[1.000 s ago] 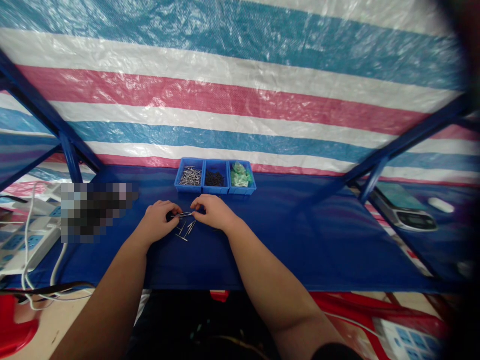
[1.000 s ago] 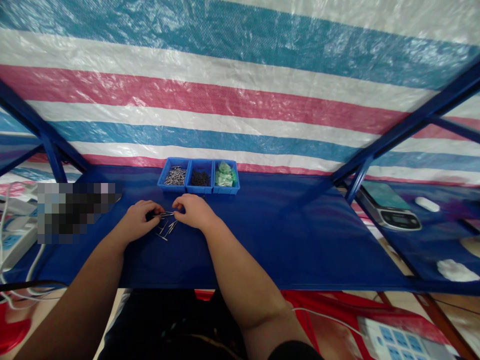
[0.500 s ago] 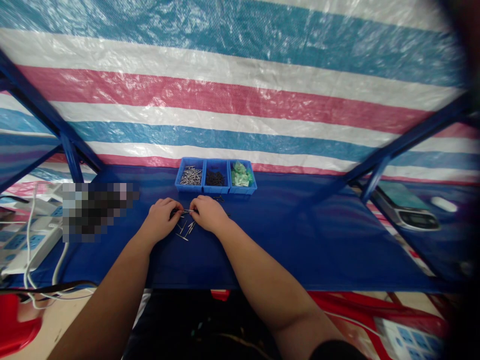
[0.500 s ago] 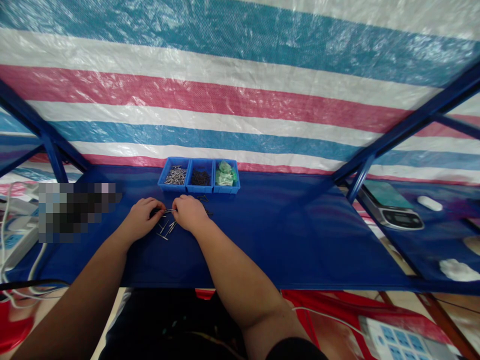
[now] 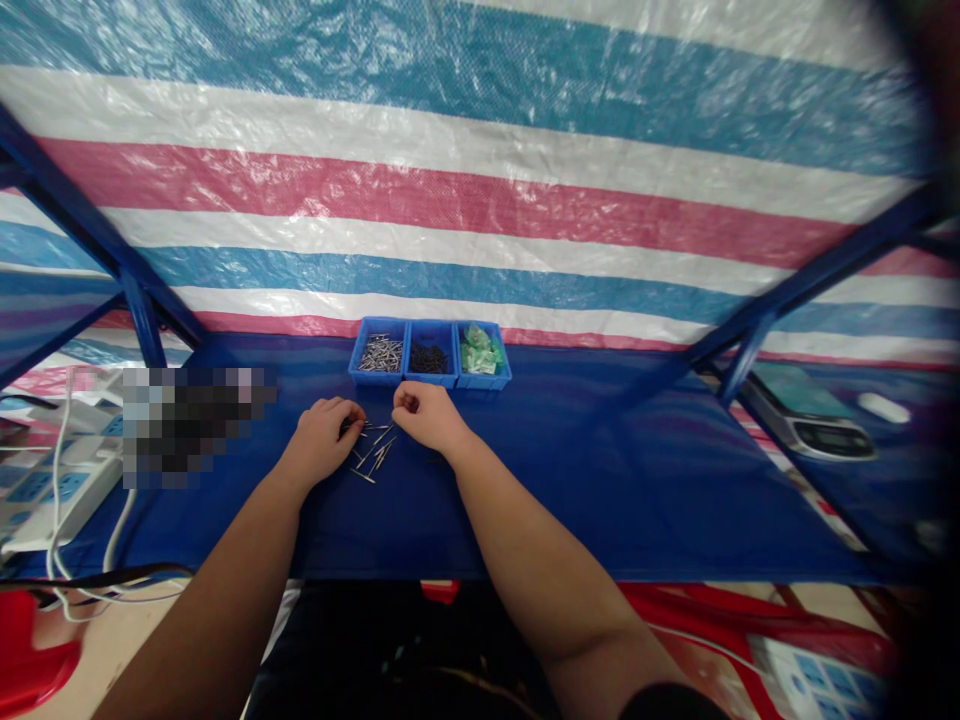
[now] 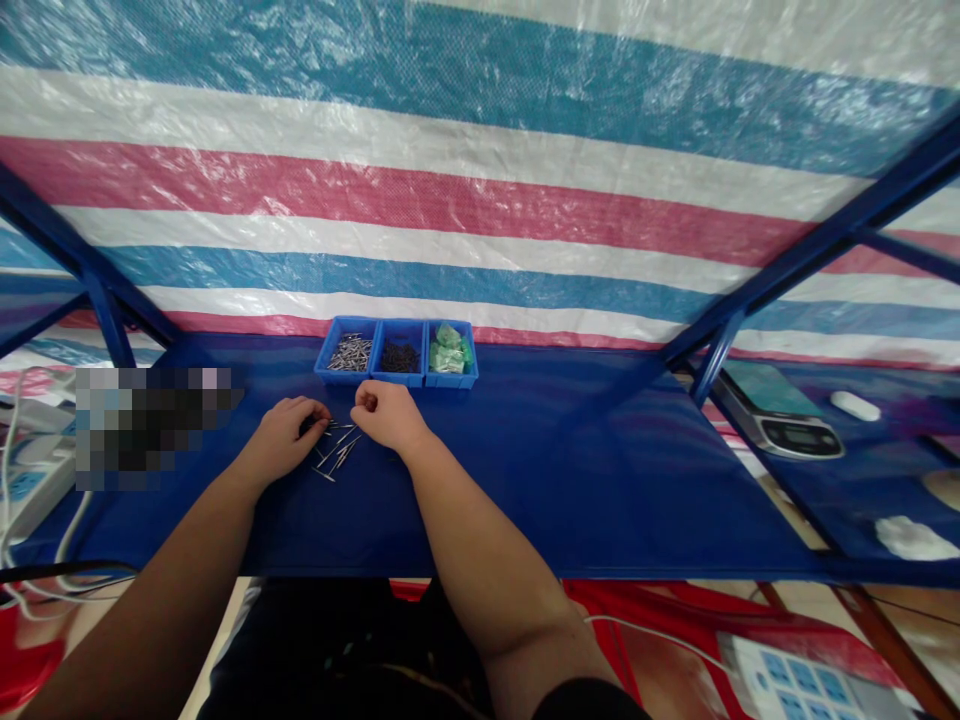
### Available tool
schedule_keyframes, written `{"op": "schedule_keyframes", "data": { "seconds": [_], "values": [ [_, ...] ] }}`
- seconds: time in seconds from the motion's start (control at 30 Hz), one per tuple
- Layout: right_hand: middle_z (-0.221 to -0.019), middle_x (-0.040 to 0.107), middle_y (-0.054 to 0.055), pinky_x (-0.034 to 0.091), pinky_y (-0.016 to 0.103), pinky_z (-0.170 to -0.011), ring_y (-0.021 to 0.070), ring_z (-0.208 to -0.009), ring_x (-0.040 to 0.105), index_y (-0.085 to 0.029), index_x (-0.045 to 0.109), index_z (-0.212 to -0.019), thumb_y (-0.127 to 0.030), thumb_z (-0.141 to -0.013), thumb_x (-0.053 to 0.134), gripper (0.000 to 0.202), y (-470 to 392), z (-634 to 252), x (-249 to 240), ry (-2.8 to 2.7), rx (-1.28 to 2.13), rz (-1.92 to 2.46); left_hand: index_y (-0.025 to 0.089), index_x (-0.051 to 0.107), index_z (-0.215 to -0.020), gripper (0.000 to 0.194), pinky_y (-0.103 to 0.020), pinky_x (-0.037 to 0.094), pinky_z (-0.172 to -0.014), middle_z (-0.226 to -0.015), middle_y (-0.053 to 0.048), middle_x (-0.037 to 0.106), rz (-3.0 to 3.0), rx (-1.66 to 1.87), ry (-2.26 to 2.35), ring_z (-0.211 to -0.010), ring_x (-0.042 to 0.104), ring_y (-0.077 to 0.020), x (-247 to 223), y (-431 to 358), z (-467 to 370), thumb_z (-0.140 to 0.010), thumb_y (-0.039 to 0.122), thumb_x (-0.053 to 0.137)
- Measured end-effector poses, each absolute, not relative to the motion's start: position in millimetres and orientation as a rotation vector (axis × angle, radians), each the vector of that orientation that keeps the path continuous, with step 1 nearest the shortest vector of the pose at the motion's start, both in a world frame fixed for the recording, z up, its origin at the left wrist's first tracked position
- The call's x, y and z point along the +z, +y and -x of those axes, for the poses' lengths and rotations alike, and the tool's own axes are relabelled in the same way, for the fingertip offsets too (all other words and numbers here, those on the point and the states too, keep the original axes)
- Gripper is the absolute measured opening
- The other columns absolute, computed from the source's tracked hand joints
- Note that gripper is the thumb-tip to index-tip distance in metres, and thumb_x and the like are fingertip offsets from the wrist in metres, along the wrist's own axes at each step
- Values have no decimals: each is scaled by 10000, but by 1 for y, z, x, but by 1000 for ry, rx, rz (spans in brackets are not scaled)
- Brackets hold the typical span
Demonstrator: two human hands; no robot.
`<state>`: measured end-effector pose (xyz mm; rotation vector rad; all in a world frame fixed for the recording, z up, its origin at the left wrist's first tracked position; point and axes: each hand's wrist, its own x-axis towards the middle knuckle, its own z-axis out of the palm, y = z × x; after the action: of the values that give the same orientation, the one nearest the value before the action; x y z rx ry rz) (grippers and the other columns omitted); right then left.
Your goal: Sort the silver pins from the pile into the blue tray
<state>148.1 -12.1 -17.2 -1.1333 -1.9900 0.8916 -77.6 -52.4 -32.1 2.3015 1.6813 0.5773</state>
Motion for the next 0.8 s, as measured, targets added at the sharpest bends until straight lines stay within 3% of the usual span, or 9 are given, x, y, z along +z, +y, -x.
{"op": "schedule_keyframes", "data": {
  "seconds": [0.13, 0.2, 0.33, 0.4, 0.67, 0.8],
  "values": [
    [-602, 569, -44, 393, 236, -546, 108, -561, 526, -184, 622, -682, -156, -717, 634, 46, -9, -150, -19, -1940, 1032, 1088, 233, 679, -962, 160, -397, 423, -844, -947, -55, 683, -2300, 570, 1686, -917, 573, -256, -33, -52, 78, -929, 303, 539],
    [-666, 616, -32, 470, 251, -585, 119, -590, 584, -187, 656, -805, -202, -751, 645, 57, -6, -147, -20, -1735, 1173, 989, 234, 675, -964, 159, -399, 425, -849, -942, -53, 682, -2295, 574, 1686, -916, 575, -256, -34, -52, 78, -932, 304, 536],
    [-1005, 721, 34, 588, 337, -768, 158, -790, 697, -231, 559, -1282, -308, -756, 744, 563, -1, -140, -24, -1374, 1334, 821, 228, 661, -972, 179, -400, 435, -862, -946, -52, 678, -2288, 602, 1677, -912, 582, -249, -33, -53, 78, -954, 314, 506],
    [-1024, 725, 41, 596, 341, -765, 155, -784, 694, -237, 523, -1337, -299, -744, 763, 642, -1, -139, -27, -1393, 1342, 856, 223, 662, -988, 185, -398, 439, -861, -949, -53, 677, -2291, 616, 1661, -912, 586, -247, -32, -53, 79, -951, 313, 504],
    [-776, 674, -4, 505, 254, -640, 118, -646, 607, -164, 669, -1023, -279, -829, 682, 226, -8, -147, -21, -1709, 1119, 1015, 216, 682, -1022, 261, -406, 456, -903, -998, -51, 690, -2340, 611, 1515, -955, 598, -251, -27, -57, 87, -783, 207, 580],
    [-812, 704, 9, 461, 250, -667, 118, -661, 589, -163, 702, -977, -174, -830, 653, 156, -13, -153, -11, -2037, 959, 1076, 217, 693, -992, 207, -406, 467, -870, -949, -54, 703, -2346, 616, 1546, -912, 612, -248, -31, -54, 87, -833, 223, 559]
  ]
}}
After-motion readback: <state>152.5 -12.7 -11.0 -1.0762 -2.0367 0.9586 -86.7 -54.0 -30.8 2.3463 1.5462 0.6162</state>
